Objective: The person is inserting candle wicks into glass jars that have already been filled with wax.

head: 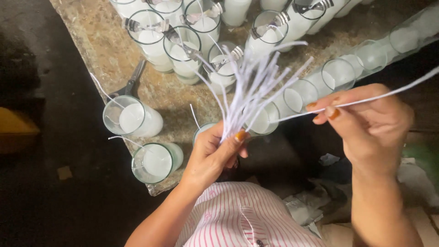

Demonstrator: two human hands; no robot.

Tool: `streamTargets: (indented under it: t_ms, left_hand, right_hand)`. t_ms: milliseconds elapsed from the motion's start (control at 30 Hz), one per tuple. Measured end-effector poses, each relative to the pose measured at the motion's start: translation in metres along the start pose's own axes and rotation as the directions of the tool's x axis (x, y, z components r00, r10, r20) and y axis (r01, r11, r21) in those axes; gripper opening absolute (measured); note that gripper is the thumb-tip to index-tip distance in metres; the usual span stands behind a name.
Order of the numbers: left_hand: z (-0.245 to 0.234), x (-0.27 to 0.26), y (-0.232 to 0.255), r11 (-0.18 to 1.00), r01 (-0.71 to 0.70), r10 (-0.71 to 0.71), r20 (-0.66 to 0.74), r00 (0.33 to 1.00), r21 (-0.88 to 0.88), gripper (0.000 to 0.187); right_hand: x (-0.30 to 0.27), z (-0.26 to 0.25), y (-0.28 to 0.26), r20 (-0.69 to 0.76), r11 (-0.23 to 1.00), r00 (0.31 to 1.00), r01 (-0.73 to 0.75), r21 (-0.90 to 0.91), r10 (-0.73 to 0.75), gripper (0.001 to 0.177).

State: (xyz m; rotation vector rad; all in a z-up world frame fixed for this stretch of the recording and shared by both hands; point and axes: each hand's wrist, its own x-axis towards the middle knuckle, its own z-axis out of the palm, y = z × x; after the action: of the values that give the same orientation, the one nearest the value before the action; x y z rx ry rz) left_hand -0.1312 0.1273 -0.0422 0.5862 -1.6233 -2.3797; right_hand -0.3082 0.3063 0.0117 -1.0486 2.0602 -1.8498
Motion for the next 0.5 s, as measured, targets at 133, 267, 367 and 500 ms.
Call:
streamTargets:
  t_ms: [133,267,367,500]
  left_hand:
    - [-0.006,-0.001,-0.001,0.996,-0.074,0.074,-0.012,0.997,-0.048,0.028]
    - [-0.004,0.001,0.003,0.995,-0.074,0.074,-0.008,0.997,-0.063,0.027]
    - [-0.004,0.0,0.007,0.995,-0.087,0.087,0.001,0.996,-0.05,0.026]
    - [-0.004,0.0,0.006,0.993,-0.101,0.1,-0.011,0.995,-0.059,0.027]
  right_hand:
    - [0.003,0.022,0.011,0.17,0.961,0.981,0.13,-0.245,-0.089,0.004]
    - [0.01,0.034,0.045,0.32,0.854,0.909,0.378,-0.359,-0.268,0.007]
    - [0.012,0.035,0.061,0.353,0.785,0.876,0.462,-0.412,-0.33,0.009]
    - [0.012,0.035,0.076,0.361,0.755,0.86,0.496,-0.428,-0.36,0.01]
